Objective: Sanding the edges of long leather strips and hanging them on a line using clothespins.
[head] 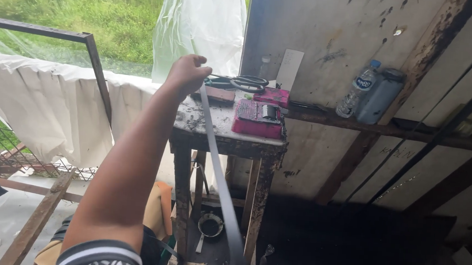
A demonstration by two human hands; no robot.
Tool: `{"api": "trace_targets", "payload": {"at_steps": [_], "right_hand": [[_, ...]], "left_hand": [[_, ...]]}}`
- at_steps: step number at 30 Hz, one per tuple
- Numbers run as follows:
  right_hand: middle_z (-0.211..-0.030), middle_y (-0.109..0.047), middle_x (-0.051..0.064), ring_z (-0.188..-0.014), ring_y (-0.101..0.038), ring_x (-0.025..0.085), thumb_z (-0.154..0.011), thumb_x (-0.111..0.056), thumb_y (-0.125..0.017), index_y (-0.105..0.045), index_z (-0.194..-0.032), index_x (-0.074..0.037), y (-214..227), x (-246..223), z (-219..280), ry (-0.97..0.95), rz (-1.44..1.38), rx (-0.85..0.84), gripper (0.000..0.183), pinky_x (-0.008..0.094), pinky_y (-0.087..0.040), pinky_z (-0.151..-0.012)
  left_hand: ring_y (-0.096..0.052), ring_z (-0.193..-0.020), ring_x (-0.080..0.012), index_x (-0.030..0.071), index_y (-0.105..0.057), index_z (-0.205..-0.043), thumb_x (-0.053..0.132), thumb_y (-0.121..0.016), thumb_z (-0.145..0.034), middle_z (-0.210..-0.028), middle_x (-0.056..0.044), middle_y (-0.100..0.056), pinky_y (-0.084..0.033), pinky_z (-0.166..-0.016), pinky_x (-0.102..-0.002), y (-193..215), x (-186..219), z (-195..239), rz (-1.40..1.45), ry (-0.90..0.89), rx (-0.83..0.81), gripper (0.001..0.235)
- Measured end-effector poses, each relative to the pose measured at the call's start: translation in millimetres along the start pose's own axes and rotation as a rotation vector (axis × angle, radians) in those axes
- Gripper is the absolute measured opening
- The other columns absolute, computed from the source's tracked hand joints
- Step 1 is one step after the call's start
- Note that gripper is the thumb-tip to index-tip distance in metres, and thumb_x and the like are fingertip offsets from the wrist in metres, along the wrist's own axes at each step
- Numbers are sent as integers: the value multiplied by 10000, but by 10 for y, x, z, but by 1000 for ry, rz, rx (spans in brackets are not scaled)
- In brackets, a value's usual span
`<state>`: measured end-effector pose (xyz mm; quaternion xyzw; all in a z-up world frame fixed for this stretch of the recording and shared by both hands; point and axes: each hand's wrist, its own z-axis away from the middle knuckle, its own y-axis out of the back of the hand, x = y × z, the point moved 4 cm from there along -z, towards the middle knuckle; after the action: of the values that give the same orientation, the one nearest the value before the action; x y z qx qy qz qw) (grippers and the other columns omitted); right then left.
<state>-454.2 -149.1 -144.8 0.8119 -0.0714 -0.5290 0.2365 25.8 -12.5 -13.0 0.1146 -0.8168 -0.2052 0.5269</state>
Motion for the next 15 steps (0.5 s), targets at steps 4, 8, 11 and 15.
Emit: {"api": "trace_targets", "payload": {"at_steps": [4, 8, 11, 15], "right_hand": [[-957, -737, 99, -865, -740, 237, -1072, -603, -275, -784, -980, -56, 58, -545, -330, 137, -26, -74, 753, 371, -578, -811], [-1043, -757, 98, -1004, -750, 233, -903, -154, -746, -724, -1053, -34, 331, -982, -869, 291, -12, 148, 194, 396, -478, -1052], [-1169, -671, 198, -1086, -659, 258, -953, -84, -735, -351, -1605, -274, 519, -1238, -1404, 486, -236, 178, 780, 272, -542, -749], [-1158, -630, 111, -1071, -663, 215, -893, 135, -599, -313, -1593, -136, 616, -1726, -2239, 280, -56, 351, 803, 274, -638, -807]], "left_hand": [[-687, -1191, -225, 69, -672, -1321, 293, -667, -926, -1319, -106, -709, -507, -1051, -366, 480, 568, 942, 35, -207, 4, 453], [-759, -945, -188, 123, -742, -1134, 416, -611, -952, -1034, -37, -800, -567, -833, -333, 602, 580, 2107, 201, -309, 194, 369], [-727, -879, -208, 62, -647, -1230, 464, -393, -1081, -987, -103, -722, -577, -732, -322, 383, 781, 3179, 756, -532, -242, 498], [-629, -818, -138, 27, -678, -1163, 227, -551, -1037, -873, -56, -694, -520, -753, -285, 62, 616, 3921, 835, -230, -495, 268]]}}
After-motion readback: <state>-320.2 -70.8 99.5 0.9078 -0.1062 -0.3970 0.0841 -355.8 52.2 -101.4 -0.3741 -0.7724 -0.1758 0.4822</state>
